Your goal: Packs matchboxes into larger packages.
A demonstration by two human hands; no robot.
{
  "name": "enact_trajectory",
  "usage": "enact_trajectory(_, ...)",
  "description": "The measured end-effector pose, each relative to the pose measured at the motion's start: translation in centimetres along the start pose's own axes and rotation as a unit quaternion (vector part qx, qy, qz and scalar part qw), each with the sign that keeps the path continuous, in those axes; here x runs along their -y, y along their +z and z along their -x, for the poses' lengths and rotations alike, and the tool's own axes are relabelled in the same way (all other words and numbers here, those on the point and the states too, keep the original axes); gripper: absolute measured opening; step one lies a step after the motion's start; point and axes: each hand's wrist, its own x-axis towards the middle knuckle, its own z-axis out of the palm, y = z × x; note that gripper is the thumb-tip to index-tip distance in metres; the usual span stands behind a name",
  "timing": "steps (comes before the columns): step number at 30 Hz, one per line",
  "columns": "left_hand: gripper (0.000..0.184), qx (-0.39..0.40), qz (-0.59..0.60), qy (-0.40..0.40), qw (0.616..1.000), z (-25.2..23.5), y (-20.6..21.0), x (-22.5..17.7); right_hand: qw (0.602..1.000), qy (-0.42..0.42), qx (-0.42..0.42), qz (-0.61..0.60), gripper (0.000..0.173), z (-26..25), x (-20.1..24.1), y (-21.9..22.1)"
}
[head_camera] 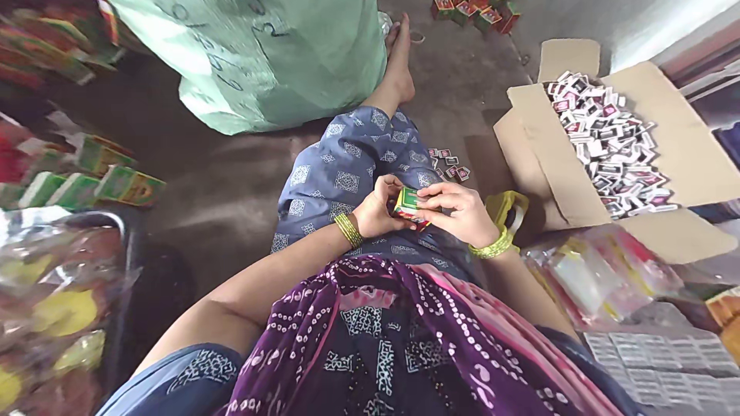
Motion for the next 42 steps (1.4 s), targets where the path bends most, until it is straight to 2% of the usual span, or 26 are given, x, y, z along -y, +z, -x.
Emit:
enact_trajectory(2,0.095,0.000,-0.005,-0.010,1.000,0.0,-0.1,-0.1,0.994,-0.040,0.012,0.105,0.019,0.0,0.3,0.1)
enact_trajectory(4,0.095,-0.001,0.000,-0.022,1.000,-0.1,-0.2,0.0,0.970,-0.092,0.036,0.220,0.025,-0.2,0.8,0.2)
enact_trajectory(6,0.096,-0.001,-0.001,-0.026,1.000,-0.1,-0.2,0.0,0.954,-0.125,0.046,0.269,0.025,-0.1,0.9,0.4)
enact_trajectory(16,0.097,0.015,0.011,-0.030,0.999,-0.1,-0.1,0.0,0.967,-0.109,0.062,0.220,0.017,-0.6,1.3,-0.2)
enact_trajectory(21,0.096,0.010,0.016,-0.044,0.999,0.0,-0.2,-0.1,0.972,-0.076,0.108,0.192,0.029,-0.4,1.3,0.1)
enact_trajectory(23,0.096,-0.002,0.031,-0.061,0.998,-0.2,-0.1,0.0,0.975,-0.066,0.086,0.195,0.033,0.4,0.7,0.4)
enact_trajectory(27,0.101,-0.024,0.050,-0.097,0.994,-0.1,0.1,0.3,0.975,-0.049,-0.014,0.217,0.030,2.5,0.0,2.4)
enact_trajectory(30,0.092,-0.012,0.039,-0.084,0.996,0.0,0.3,0.1,0.981,-0.021,-0.040,0.191,0.029,3.4,-0.1,2.8)
enact_trajectory(32,0.078,0.000,0.001,-0.030,1.000,-0.1,0.2,0.0,0.992,0.021,-0.044,0.120,0.033,3.7,-0.1,2.2)
enact_trajectory(34,0.062,-0.002,-0.025,0.036,0.999,-0.3,0.1,0.2,0.994,0.089,-0.058,0.040,0.047,4.1,-0.4,0.6)
enact_trajectory(36,0.049,-0.020,-0.028,0.054,0.998,-0.2,-0.2,0.3,0.978,0.173,-0.108,0.035,0.052,5.4,-1.3,-1.8)
enact_trajectory(39,0.026,-0.042,-0.038,0.052,0.997,0.2,-0.7,0.1,0.916,0.342,-0.165,0.130,0.045,9.2,-3.3,-6.7)
enact_trajectory(42,0.021,-0.039,-0.022,0.055,0.998,0.1,-0.7,0.0,0.823,0.506,-0.130,0.222,0.041,14.0,-4.8,-11.1)
